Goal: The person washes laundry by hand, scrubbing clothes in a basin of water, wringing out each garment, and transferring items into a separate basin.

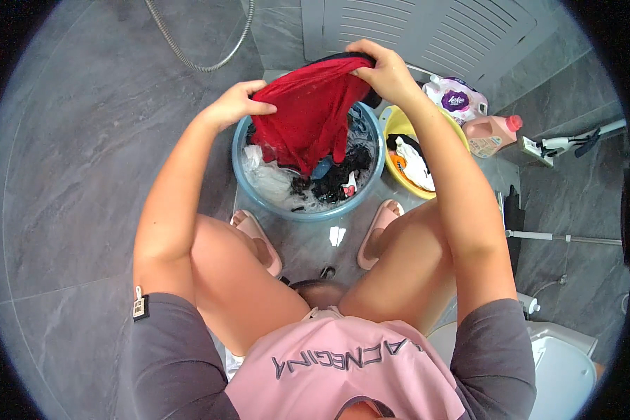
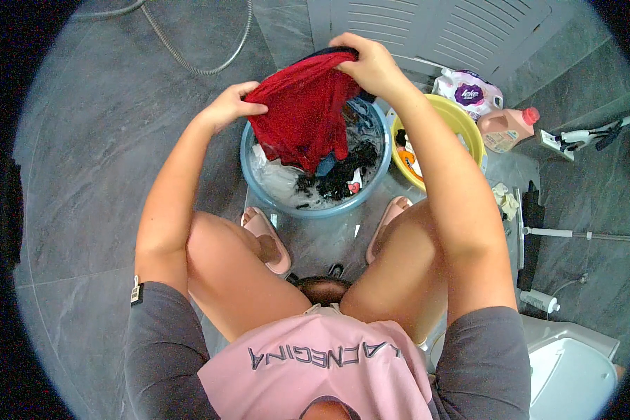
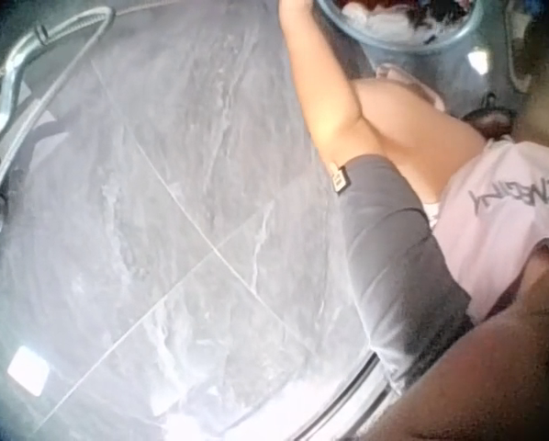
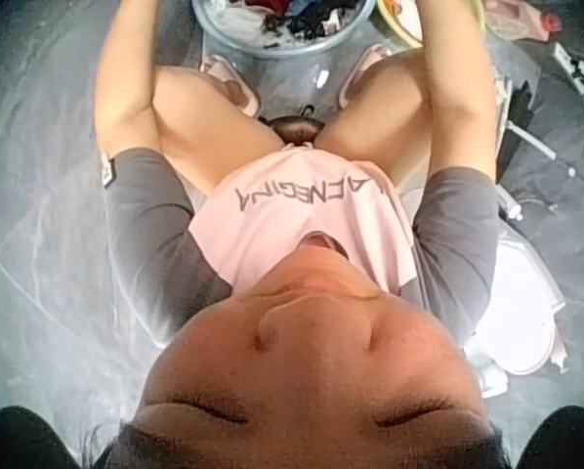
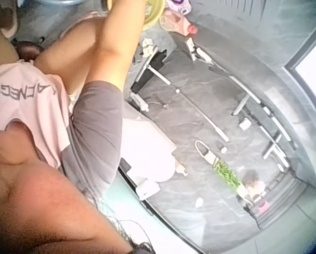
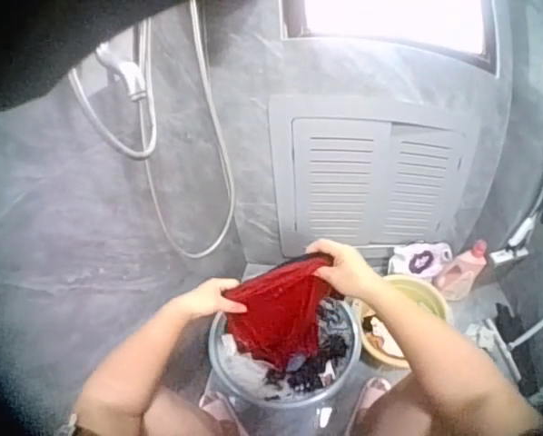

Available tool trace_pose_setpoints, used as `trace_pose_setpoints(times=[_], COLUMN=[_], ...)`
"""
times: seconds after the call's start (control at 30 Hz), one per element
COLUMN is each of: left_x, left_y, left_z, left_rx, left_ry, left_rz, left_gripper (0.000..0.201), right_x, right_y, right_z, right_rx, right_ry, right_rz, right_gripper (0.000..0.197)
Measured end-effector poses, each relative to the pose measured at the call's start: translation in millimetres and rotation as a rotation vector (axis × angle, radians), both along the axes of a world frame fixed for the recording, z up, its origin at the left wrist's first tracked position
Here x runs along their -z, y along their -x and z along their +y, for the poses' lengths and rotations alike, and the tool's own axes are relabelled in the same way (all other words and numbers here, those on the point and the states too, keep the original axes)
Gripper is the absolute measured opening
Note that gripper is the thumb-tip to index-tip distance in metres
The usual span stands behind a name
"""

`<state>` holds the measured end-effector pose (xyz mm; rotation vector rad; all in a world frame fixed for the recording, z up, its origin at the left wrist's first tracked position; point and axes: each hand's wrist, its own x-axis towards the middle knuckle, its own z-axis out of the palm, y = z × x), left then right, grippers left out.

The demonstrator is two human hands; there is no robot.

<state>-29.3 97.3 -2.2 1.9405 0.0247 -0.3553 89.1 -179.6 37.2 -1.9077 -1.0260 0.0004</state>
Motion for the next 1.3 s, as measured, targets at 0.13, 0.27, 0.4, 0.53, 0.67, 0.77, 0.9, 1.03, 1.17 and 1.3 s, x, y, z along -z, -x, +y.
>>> trace_pose_setpoints(times=[0.13,0.27,0.4,0.53,0.67,0.77,0.9,1.03,1.17,1.3], left_x=[-4,16,56,111,174,221,249,264,289,317], left_y=[4,-11,-21,-19,9,17,3,-21,-30,-16], left_z=[-4,14,17,-9,-25,-42,-54,-54,-41,-30], left_rx=[-0.139,-0.198,0.129,0.443,0.785,0.817,0.565,0.615,0.573,0.341], left_ry=[0.341,0.374,-0.315,-0.949,-1.162,-1.239,-1.226,-1.172,-0.973,-0.890], left_rz=[-0.052,-0.039,-0.156,-0.056,-0.163,-0.115,-0.058,0.189,0.382,0.219], left_gripper=[0.035,0.036,0.038,0.033,0.026,0.022,0.017,0.021,0.025,0.031], right_x=[22,35,76,145,188,225,283,326,340,357], right_y=[-17,-26,-34,-28,12,14,8,8,5,10], right_z=[-7,-4,2,0,15,17,29,51,77,87], right_rx=[0.080,0.115,-0.149,-0.415,-0.487,-0.486,-0.328,-0.283,-0.335,-0.092], right_ry=[0.225,0.518,0.759,0.825,1.373,1.355,1.170,1.206,1.329,1.213], right_rz=[-0.095,-0.087,0.142,0.208,-0.390,-0.534,-0.471,-0.412,-0.347,0.027], right_gripper=[0.033,0.047,0.048,0.040,0.024,0.021,0.020,0.021,0.025,0.032])
